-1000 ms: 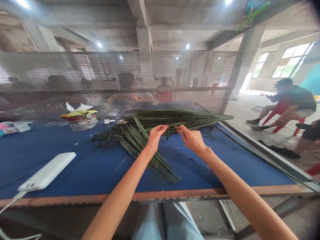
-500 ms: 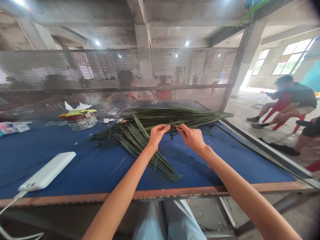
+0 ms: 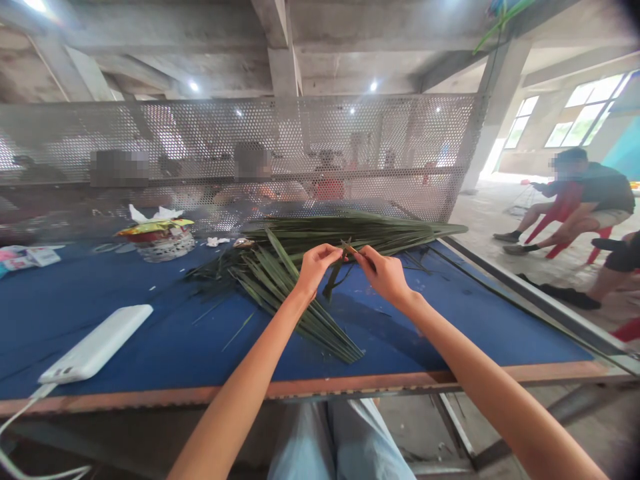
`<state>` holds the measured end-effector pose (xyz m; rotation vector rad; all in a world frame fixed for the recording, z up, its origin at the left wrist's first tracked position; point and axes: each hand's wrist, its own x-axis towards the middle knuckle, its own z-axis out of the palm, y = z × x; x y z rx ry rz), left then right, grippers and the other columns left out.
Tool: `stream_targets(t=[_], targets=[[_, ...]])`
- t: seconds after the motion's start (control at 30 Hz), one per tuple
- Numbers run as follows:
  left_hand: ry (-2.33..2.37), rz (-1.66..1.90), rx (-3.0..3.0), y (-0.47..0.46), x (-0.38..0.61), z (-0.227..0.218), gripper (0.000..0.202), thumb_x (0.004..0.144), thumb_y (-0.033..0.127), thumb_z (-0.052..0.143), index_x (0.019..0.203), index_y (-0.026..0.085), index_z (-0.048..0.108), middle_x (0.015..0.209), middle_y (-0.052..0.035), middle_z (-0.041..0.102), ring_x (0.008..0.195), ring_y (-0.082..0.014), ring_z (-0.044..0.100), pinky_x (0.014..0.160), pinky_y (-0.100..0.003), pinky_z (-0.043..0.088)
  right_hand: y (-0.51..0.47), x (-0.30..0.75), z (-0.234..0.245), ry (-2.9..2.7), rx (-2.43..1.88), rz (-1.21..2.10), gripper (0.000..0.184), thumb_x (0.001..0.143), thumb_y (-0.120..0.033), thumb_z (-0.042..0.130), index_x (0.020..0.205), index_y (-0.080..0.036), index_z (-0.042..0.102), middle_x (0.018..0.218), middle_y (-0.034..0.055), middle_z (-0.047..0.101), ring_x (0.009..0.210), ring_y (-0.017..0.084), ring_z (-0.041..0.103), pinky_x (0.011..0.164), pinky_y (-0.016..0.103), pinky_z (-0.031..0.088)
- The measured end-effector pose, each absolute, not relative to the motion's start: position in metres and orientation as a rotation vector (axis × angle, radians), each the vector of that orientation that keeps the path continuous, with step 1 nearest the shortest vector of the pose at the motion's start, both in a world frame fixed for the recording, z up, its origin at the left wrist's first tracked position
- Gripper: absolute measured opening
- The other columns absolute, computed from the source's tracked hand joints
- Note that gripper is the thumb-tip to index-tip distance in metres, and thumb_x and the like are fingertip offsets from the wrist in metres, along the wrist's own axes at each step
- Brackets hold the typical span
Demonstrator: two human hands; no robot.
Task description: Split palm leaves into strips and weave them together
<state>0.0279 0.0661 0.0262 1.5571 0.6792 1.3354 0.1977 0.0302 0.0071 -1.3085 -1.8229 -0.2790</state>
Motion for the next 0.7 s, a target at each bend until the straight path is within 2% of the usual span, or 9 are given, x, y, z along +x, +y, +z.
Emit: stream_targets(t=[0.1,0.27,0.4,0.53,0.7], targets=[[0.703,1.34,1.575,0.062,0.028,0.031,0.025,0.067,0.04,0.074,0.071,0.017,0.064,0.067,-0.0023,0.066,0.068,-0.0178,0.063,0.075,-0.033,0.047,0.029,0.197,0.008,-1.798,-1.291,-0.22,0.036,0.097,-0.044,0.034,0.082,-0.02,0.058,0.06,0.0003,0.059,0.048,0.011,0.047,0.052,0.022,0.024],[0.631,1.3,1.51,0.063,0.029,0.029,0.031,0.064,0.036,0.078,0.086,0.016,0.065,0.066,-0.0008,0.065,0.06,-0.0132,0.059,0.068,-0.029,0.046,0.028,0.196,0.01,-1.781,-1.273,-0.151,0.034,0.095,-0.043,0.036,0.081,-0.021,0.058,0.06,-0.0002,0.059,0.048,0.01,0.042,0.053,0.021,0.026],[0.611,1.208,1.532,0.068,0.027,0.024,0.028,0.069,0.04,0.074,0.078,0.014,0.069,0.065,-0.0027,0.064,0.058,-0.0119,0.056,0.063,-0.027,0.045,0.029,0.197,0.011,-1.79,-1.27,-0.102,0.034,0.094,-0.044,0.037,0.082,-0.021,0.059,0.059,-0.0008,0.057,0.047,0.01,0.04,0.053,0.021,0.027],[0.65,1.228,1.557,0.071,0.026,0.023,0.03,0.068,0.042,0.074,0.074,0.013,0.069,0.067,-0.0053,0.068,0.058,-0.0143,0.059,0.065,-0.03,0.047,0.033,0.199,0.01,-1.803,-1.275,-0.045,0.032,0.093,-0.044,0.041,0.083,-0.021,0.061,0.057,-0.0022,0.054,0.048,0.01,0.038,0.053,0.021,0.027],[0.693,1.275,1.588,0.072,0.027,0.022,0.03,0.067,0.044,0.075,0.073,0.014,0.07,0.065,-0.0045,0.068,0.054,-0.0146,0.058,0.062,-0.03,0.047,0.035,0.2,0.01,-1.814,-1.265,0.049,0.033,0.092,-0.045,0.042,0.08,-0.021,0.06,0.056,-0.0031,0.051,0.049,0.01,0.037,0.052,0.021,0.027]])
